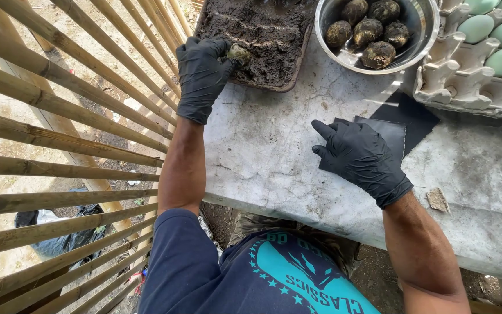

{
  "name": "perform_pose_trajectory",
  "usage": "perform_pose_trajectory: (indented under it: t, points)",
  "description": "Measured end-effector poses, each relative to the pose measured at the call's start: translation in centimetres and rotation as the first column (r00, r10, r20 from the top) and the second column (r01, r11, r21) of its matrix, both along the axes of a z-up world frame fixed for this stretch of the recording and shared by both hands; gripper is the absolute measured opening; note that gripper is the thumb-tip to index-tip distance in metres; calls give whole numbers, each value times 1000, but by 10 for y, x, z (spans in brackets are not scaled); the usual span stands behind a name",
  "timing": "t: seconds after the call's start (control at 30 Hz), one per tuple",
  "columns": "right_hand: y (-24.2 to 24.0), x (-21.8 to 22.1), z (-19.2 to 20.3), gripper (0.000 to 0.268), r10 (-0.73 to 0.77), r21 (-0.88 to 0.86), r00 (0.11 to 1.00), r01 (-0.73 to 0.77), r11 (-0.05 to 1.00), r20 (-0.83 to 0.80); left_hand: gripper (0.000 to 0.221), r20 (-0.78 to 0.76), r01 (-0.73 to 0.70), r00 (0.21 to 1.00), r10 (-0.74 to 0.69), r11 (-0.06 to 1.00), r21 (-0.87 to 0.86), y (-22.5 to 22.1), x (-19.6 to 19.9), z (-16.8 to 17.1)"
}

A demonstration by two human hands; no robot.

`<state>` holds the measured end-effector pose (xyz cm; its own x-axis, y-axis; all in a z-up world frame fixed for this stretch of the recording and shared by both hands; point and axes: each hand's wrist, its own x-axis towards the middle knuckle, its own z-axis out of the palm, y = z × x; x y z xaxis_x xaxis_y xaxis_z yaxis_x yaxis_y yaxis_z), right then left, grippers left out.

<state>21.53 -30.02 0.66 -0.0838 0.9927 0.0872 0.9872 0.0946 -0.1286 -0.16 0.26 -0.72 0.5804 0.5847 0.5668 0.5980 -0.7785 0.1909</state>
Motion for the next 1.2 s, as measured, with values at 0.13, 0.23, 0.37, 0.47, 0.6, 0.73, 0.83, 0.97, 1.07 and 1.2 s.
perform_pose_trajectory:
  t: [0.13,0.23,0.37,0.47,0.6,0.73,0.83,0.97,1.07,1.2]
  points:
    - [-2,-2,6,46,5,8,999,-6,1000,38,20,90,18,996,-3,984,-176,4,3,-11]
    - [0,-1,2,46,19,26,1000,-19,999,5,25,60,6,998,2,992,-129,1,12,-6]
    - [0,-2,7,43,15,36,999,-16,999,37,30,70,140,988,-135,988,-65,3,29,-16]
    - [0,2,3,43,-2,45,998,-1,999,55,32,-6,64,998,-64,998,11,1,34,-13]
    - [-1,6,-3,45,-35,38,997,33,999,69,34,-49,124,991,-123,992,14,9,28,-12]
    - [-2,5,4,40,4,93,998,-10,996,69,39,-88,91,992,-94,995,-35,12,30,-17]
    - [-4,3,7,46,-12,83,998,7,997,59,30,5,45,999,-45,999,-9,22,44,-31]
    - [-3,6,2,45,-2,73,997,-3,997,74,18,36,206,978,-205,978,-18,38,74,-23]
    - [-3,7,-1,48,-4,77,998,-1,997,60,29,-47,51,998,-39,951,304,47,88,-13]
    - [-4,9,-2,51,-32,83,994,23,996,106,27,-134,51,991,-24,978,201,21,76,7]
